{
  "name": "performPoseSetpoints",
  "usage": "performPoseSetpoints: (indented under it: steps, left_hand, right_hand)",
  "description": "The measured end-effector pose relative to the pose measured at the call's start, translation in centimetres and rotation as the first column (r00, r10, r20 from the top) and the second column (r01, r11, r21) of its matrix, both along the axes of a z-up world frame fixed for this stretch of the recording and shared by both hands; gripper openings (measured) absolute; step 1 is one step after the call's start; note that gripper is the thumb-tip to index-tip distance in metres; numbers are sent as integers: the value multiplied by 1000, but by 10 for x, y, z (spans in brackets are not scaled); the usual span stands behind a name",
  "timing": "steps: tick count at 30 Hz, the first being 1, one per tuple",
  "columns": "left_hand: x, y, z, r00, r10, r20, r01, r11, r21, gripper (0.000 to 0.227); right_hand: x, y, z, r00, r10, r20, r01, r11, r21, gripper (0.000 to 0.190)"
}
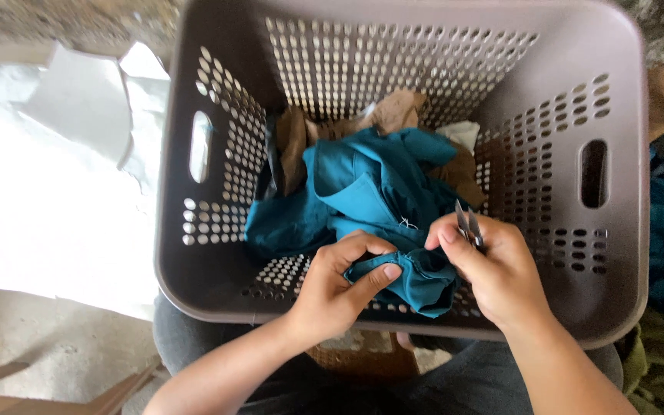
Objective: Trimming loose threads from a teal garment using thread snips while sitting over a basket.
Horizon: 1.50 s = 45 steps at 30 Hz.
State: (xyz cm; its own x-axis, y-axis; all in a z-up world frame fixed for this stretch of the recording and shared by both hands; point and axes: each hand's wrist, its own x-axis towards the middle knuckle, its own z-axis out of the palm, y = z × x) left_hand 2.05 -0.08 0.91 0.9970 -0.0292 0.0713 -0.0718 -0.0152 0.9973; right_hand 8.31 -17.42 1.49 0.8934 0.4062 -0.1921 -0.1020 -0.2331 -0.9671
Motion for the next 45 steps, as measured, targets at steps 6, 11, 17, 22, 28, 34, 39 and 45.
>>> performPoseSetpoints:
  steps: [6, 11, 17, 22, 28, 34, 39, 45]
  left_hand:
    - [15, -14, 19, 974, 174, 146, -169, 985, -44, 7]
    - [20, -27, 44, 958, 196, 209, -156, 969, -191, 15]
    - [18, -13, 78, 920, 116, 375, -64, 987, -147, 33]
    - [17, -7, 75, 908, 180, 378, -194, 981, 0, 14]
    - [18, -7, 59, 888, 162, 431, -144, 987, -74, 28]
    - [19, -8, 61, 909, 248, 336, -235, 969, -78, 17]
    - [19, -7, 64, 932, 226, 285, -213, 974, -76, 11]
    - [20, -6, 67, 951, 184, 249, -168, 982, -84, 10]
  right_hand:
    - [0, 6, 10, 909, 51, 414, 11, 989, -145, 10]
    - [6, 0, 20, 904, -82, 421, 75, 997, 33, 11]
    - [13, 8, 65, 908, -55, 415, -34, 978, 205, 10]
    - [18, 12, 34, 992, -78, 97, 39, 934, 355, 16]
    - [18, 13, 29, 962, 65, -265, 84, 853, 515, 17]
    - [14, 16, 38, 986, -22, -165, 95, 889, 448, 14]
    - [12, 15, 63, 941, 67, 331, -111, 987, 115, 33]
    - [7, -2, 116, 783, 216, 583, -34, 951, -307, 37]
